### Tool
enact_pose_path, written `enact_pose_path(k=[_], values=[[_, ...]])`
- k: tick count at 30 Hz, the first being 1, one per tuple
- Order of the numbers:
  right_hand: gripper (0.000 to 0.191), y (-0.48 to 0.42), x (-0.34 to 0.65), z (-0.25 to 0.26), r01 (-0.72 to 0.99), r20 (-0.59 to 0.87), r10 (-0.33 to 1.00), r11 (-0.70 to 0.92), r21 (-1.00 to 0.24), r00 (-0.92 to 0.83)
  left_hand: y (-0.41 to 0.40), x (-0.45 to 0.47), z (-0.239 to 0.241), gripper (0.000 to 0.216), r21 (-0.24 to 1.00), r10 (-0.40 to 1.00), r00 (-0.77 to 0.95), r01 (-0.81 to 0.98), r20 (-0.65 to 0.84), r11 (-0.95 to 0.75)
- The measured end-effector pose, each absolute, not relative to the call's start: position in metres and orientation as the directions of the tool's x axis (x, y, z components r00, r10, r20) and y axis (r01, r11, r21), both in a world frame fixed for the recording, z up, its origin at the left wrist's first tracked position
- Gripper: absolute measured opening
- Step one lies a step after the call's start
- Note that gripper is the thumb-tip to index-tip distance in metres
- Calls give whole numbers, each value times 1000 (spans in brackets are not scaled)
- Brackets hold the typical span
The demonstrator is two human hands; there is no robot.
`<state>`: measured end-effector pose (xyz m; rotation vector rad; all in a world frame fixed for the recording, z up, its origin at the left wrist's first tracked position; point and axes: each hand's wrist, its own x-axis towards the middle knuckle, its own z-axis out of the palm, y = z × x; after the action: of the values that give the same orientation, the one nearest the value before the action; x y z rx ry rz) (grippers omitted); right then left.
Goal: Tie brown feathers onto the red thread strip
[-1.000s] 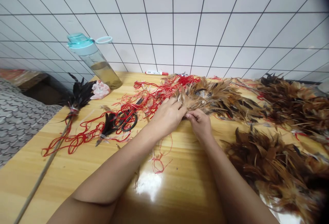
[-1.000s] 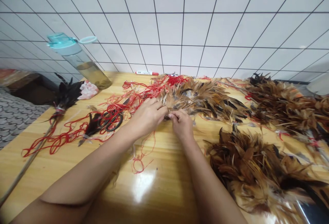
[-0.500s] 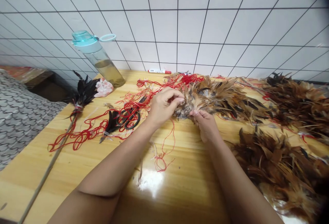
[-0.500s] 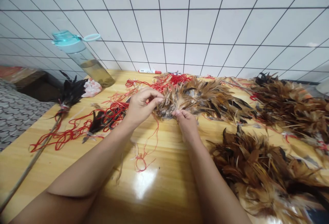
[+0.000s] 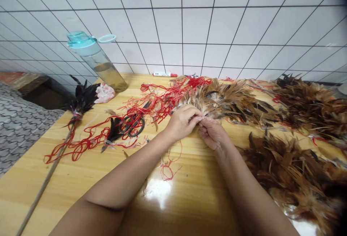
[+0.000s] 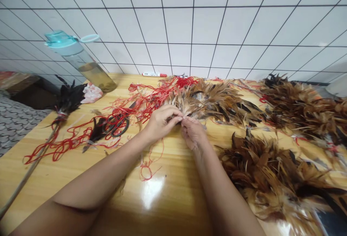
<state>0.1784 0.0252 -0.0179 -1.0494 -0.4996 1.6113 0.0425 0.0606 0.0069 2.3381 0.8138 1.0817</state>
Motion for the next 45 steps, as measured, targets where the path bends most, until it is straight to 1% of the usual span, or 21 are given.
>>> enact_pose_path(k=[6, 10, 12, 15, 18, 21, 24, 28, 32, 37, 42, 45], values=[[37, 25, 178, -17, -616, -372, 926, -327, -716, -60, 63, 43, 8, 21, 732, 747, 472, 267, 467, -627], [36, 24, 178, -16, -613, -364, 929, -328, -718, -71, 66, 42, 9, 20, 810, 781, 492, 227, 384, -541], [36, 24, 178, -16, -599, -348, 935, -315, -736, -64, 67, 41, 9, 18, 872, 806, 505, 187, 309, -452], [34, 24, 179, -15, -554, -312, 949, -280, -784, -39, 69, 40, 6, 21, 962, 858, 482, 101, 175, -253], [33, 25, 178, -15, -484, -267, 964, -235, -843, -2, 71, 39, 2, 28, 993, 872, 483, 44, 76, -112], [33, 25, 176, -18, -405, -202, 979, -171, -898, 34, 72, 40, -1, 33, 997, 868, 497, 64, 7, -44], [31, 26, 175, -22, -300, -160, 985, -136, -944, 58, 73, 40, -1, 34, 997, 874, 486, 66, -9, -26], [26, 28, 177, -30, -180, -112, 993, -102, -978, 43, 72, 39, 0, 31, 999, 876, 483, 49, -3, -24], [23, 29, 178, -32, -105, -86, 996, -82, -991, 36, 73, 40, 0, 28, 999, 875, 483, 34, 21, -42], [21, 29, 178, -32, -56, -70, 997, -69, -996, 21, 73, 39, 0, 27, 999, 873, 487, 26, 24, -42], [19, 28, 179, -36, 71, -21, 1000, -23, -997, 20, 75, 37, 0, 30, 992, 831, 557, 105, 1, -72], [18, 28, 178, -36, 114, -6, 1000, -7, -993, 7, 75, 36, -1, 31, 994, 843, 538, 94, -4, -55]])
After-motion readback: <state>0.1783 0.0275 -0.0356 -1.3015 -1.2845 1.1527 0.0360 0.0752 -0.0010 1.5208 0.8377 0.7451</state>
